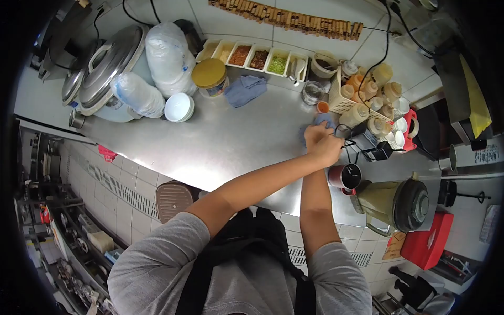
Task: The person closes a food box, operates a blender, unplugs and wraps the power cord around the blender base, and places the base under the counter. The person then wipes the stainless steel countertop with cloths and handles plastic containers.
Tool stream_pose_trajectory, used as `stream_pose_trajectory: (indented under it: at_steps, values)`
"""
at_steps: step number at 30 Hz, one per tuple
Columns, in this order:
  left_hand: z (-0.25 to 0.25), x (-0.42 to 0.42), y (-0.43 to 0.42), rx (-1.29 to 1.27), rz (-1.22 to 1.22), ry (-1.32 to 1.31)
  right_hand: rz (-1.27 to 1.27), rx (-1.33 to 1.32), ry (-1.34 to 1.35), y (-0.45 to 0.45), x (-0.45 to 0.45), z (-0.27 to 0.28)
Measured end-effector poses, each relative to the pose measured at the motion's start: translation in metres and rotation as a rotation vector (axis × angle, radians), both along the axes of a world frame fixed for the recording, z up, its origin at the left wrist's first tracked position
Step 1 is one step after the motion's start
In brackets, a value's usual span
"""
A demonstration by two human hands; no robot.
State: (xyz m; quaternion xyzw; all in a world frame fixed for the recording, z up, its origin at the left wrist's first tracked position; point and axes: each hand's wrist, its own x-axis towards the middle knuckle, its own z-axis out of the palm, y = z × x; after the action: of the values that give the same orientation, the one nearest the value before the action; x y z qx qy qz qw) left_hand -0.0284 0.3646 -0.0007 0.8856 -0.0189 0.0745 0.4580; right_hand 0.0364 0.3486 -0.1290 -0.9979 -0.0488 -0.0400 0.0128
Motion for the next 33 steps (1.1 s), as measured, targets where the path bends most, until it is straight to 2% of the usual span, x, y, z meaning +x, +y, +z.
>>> stream_pose_trajectory:
  at_steps: [2, 3, 5, 6, 7, 8, 9, 10, 11, 12, 13, 14, 15, 16, 17, 18, 19, 20, 22, 24, 26, 27, 28, 30, 32, 33]
  values:
    - [0.043, -0.025, 0.014, 0.116, -0.026, 0.072, 0.076, 0.127, -0.038, 0.0, -0.018, 0.013]
    - [0.026, -0.023, 0.009, 0.111, -0.018, 0.082, 0.142, 0.173, -0.052, 0.003, -0.039, 0.014]
    - [-0.025, -0.005, -0.006, -0.298, -0.093, 0.132, 0.405, 0.273, -0.053, 0.014, -0.103, 0.01]
    - [-0.036, -0.003, -0.007, -0.312, -0.107, 0.17, 0.593, 0.293, -0.019, 0.027, -0.141, -0.01]
    - [-0.044, -0.003, -0.006, -0.319, -0.099, 0.169, 0.915, 0.254, 0.034, 0.042, -0.188, 0.003]
    - [-0.052, -0.002, -0.007, -0.361, -0.089, 0.216, 1.096, 0.684, -0.006, 0.051, -0.237, -0.021]
    - [-0.059, -0.003, -0.01, -0.409, -0.076, 0.263, 1.165, 0.565, 0.635, 0.064, -0.276, 0.017]
    - [-0.064, -0.006, -0.013, -0.422, -0.06, 0.259, 1.474, 0.688, 0.272, 0.067, -0.315, 0.015]
    - [-0.07, -0.01, -0.014, -0.303, -0.047, 0.227, 1.493, 0.681, 0.284, 0.062, -0.322, 0.011]
    - [-0.074, -0.015, -0.012, -0.182, -0.029, 0.202, 1.462, 0.75, 0.423, 0.061, -0.328, 0.016]
    - [-0.053, -0.031, 0.002, -0.189, -0.153, 0.192, 1.429, 0.821, 0.56, 0.065, -0.333, 0.02]
    - [-0.018, -0.057, 0.019, -0.196, -0.278, 0.188, 1.208, 0.649, 0.792, 0.072, -0.3, 0.032]
    - [0.008, -0.081, 0.034, -0.312, -0.401, 0.117, 1.305, 0.7, -0.056, 0.07, -0.267, -0.004]
    - [0.029, -0.107, 0.047, -0.429, -0.524, 0.044, 1.095, 0.917, 0.138, 0.088, -0.219, -0.008]
    - [0.042, -0.135, 0.056, -0.478, -0.512, -0.022, 0.924, 0.778, 0.029, 0.088, -0.176, 0.033]
    - [0.07, -0.163, 0.07, -0.479, -0.515, 0.082, 0.708, 0.517, -0.114, 0.089, -0.141, 0.037]
    - [0.083, -0.185, 0.082, -0.476, -0.491, 0.083, 0.537, 0.51, -0.21, 0.094, -0.102, 0.018]
    - [0.093, -0.205, 0.092, -0.566, -0.523, 0.157, 0.559, 0.518, -0.202, 0.107, -0.106, 0.018]
    - [0.099, -0.229, 0.1, -0.649, -0.529, 0.217, 0.205, 0.308, -0.04, 0.133, -0.114, 0.024]
    - [0.101, -0.251, 0.105, -0.817, -0.464, 0.177, 0.593, 0.368, 0.27, 0.167, -0.199, 0.021]
    - [0.112, -0.273, 0.116, -0.878, -0.457, 0.186, 1.253, 0.379, 0.348, 0.169, -0.298, 0.031]
    - [0.118, -0.285, 0.124, -0.923, -0.473, 0.193, 1.568, 0.43, 0.493, 0.166, -0.325, 0.041]
    - [0.121, -0.303, 0.133, -0.922, -0.467, 0.207, 1.588, 0.431, 0.481, 0.172, -0.326, 0.041]
    - [0.136, -0.349, 0.152, -0.929, -0.387, 0.143, 1.452, 0.828, 0.571, 0.182, -0.328, 0.038]
    - [0.143, -0.399, 0.173, -0.805, -0.193, 0.185, 1.108, 0.896, 0.304, 0.21, -0.266, 0.024]
    - [0.143, -0.422, 0.178, -0.803, -0.183, 0.186, 1.059, 0.826, 0.184, 0.216, -0.23, 0.038]
